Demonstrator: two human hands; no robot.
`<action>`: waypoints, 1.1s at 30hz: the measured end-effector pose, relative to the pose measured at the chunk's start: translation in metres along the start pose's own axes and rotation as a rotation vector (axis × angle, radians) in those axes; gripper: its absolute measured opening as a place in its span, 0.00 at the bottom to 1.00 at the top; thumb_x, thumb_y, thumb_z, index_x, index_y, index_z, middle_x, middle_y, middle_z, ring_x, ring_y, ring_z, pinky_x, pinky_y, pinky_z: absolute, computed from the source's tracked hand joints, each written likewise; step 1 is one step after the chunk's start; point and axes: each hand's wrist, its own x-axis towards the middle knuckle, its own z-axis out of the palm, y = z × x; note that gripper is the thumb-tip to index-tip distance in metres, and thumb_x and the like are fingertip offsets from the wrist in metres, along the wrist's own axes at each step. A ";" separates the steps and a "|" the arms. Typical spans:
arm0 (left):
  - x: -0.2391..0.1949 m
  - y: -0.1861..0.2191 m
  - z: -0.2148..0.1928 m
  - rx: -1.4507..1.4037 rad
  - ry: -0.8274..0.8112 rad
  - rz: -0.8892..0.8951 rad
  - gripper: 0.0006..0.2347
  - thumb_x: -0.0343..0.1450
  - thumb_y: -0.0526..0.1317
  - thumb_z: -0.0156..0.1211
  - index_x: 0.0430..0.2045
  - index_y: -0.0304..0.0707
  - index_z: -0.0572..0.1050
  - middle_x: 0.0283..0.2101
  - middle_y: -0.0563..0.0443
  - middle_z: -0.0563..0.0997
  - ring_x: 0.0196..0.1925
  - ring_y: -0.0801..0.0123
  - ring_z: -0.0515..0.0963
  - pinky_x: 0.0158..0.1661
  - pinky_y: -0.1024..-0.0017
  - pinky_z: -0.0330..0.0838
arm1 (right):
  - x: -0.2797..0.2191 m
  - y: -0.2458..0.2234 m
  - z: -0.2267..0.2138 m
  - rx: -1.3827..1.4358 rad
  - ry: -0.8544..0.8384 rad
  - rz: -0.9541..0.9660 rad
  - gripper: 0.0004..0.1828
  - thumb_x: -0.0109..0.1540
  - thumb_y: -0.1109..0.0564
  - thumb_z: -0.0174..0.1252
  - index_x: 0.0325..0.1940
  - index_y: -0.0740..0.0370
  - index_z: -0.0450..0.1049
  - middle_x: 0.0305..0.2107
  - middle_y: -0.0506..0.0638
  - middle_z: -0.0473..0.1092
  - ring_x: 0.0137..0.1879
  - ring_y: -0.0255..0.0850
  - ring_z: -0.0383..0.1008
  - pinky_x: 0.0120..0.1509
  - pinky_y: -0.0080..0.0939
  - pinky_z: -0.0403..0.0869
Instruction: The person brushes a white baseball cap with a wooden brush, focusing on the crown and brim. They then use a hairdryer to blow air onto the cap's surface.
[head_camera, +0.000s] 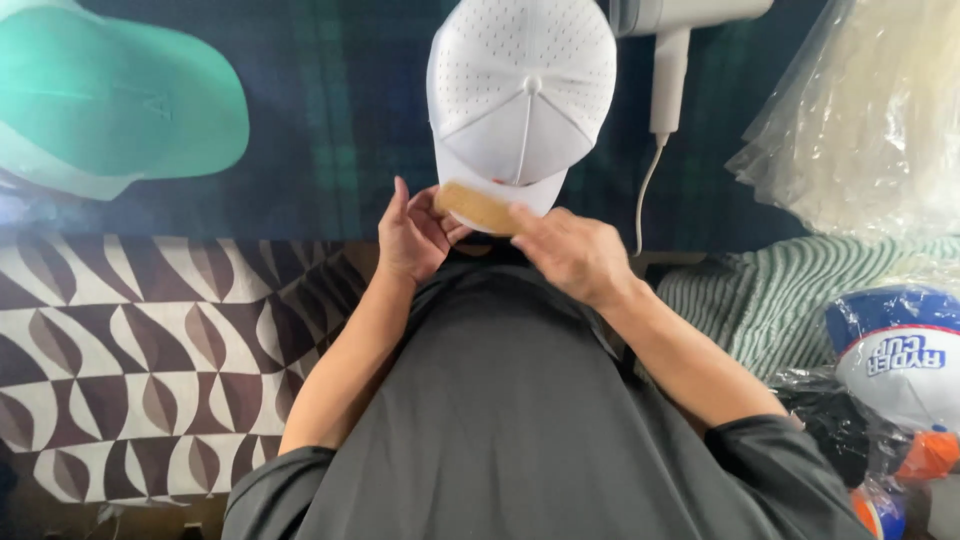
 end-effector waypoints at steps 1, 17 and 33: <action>0.011 -0.002 -0.009 -0.008 0.017 0.006 0.29 0.67 0.69 0.51 0.35 0.41 0.83 0.36 0.38 0.86 0.36 0.43 0.87 0.43 0.51 0.84 | -0.004 0.005 -0.002 0.015 -0.012 -0.003 0.15 0.69 0.42 0.56 0.56 0.45 0.78 0.25 0.43 0.64 0.25 0.44 0.71 0.27 0.42 0.70; 0.025 -0.017 -0.033 0.145 0.110 0.108 0.03 0.74 0.37 0.61 0.35 0.40 0.78 0.33 0.43 0.84 0.31 0.54 0.86 0.35 0.55 0.85 | -0.099 0.066 0.025 -0.159 0.147 0.102 0.17 0.66 0.44 0.62 0.53 0.55 0.79 0.28 0.47 0.68 0.32 0.47 0.73 0.37 0.46 0.73; 0.016 -0.011 -0.008 0.179 0.093 0.140 0.02 0.75 0.37 0.60 0.33 0.41 0.76 0.32 0.47 0.84 0.32 0.58 0.86 0.34 0.60 0.85 | -0.097 0.091 0.079 -0.093 0.170 0.206 0.13 0.62 0.46 0.66 0.47 0.51 0.78 0.31 0.47 0.70 0.35 0.50 0.75 0.38 0.50 0.74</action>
